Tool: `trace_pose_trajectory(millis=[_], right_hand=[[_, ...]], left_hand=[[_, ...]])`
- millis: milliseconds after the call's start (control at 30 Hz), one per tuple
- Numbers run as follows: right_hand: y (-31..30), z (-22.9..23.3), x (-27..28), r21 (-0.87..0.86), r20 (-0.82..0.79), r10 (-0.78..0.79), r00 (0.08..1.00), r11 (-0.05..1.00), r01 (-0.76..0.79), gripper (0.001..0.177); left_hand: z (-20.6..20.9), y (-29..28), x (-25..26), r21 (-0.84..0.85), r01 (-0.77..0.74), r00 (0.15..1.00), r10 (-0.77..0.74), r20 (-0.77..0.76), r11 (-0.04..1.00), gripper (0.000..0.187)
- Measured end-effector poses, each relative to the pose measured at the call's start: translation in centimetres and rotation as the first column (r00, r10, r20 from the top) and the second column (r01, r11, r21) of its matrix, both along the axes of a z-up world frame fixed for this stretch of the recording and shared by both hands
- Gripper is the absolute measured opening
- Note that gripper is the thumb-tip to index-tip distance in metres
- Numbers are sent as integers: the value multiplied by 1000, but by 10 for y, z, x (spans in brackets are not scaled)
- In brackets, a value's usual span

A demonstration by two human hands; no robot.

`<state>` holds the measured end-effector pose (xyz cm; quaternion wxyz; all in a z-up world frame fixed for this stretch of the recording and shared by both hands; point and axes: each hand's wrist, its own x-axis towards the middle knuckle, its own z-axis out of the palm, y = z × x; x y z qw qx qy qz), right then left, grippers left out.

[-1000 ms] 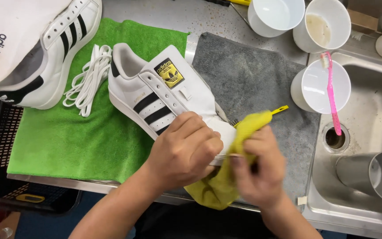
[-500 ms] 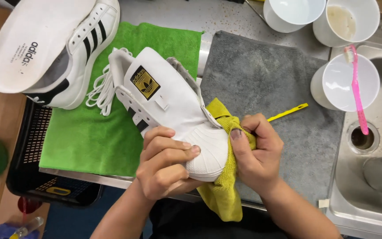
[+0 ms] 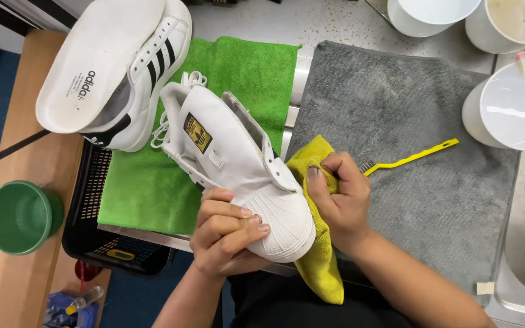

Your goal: The person scrubs a white Adidas sneaker with a yellow brush and wipes it with a yellow cloth. They repeatedly dip the brush into a small white cup of liquid and clean the toe, sides, heel, and interior of the shoe, turning it over to access different areas.

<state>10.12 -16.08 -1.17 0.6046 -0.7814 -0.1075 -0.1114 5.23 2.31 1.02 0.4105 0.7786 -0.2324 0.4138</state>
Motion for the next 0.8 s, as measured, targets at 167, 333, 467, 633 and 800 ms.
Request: trace_pose_trajectory(millis=[167, 333, 467, 633, 800], right_hand=[[6, -40, 14, -368, 119, 152, 981, 925, -99, 11], [-3, 1, -2, -144, 295, 184, 938, 979, -147, 12], [-8, 4, -25, 167, 17, 482, 876, 862, -478, 45], [-13, -24, -44, 399, -135, 672, 728, 710, -581, 68], [-14, -24, -44, 578, -97, 761, 642, 568, -586, 87]], left_hand=[[-5, 10, -4, -67, -65, 995, 70, 65, 996, 8], [-18, 20, -26, 19, -171, 985, 171, 27, 985, 10], [-40, 18, -45, 58, -179, 983, 182, -40, 982, 14], [-64, 13, -57, 23, -170, 985, 171, -19, 985, 31], [-58, 15, -50, 14, -161, 987, 161, 20, 987, 28]])
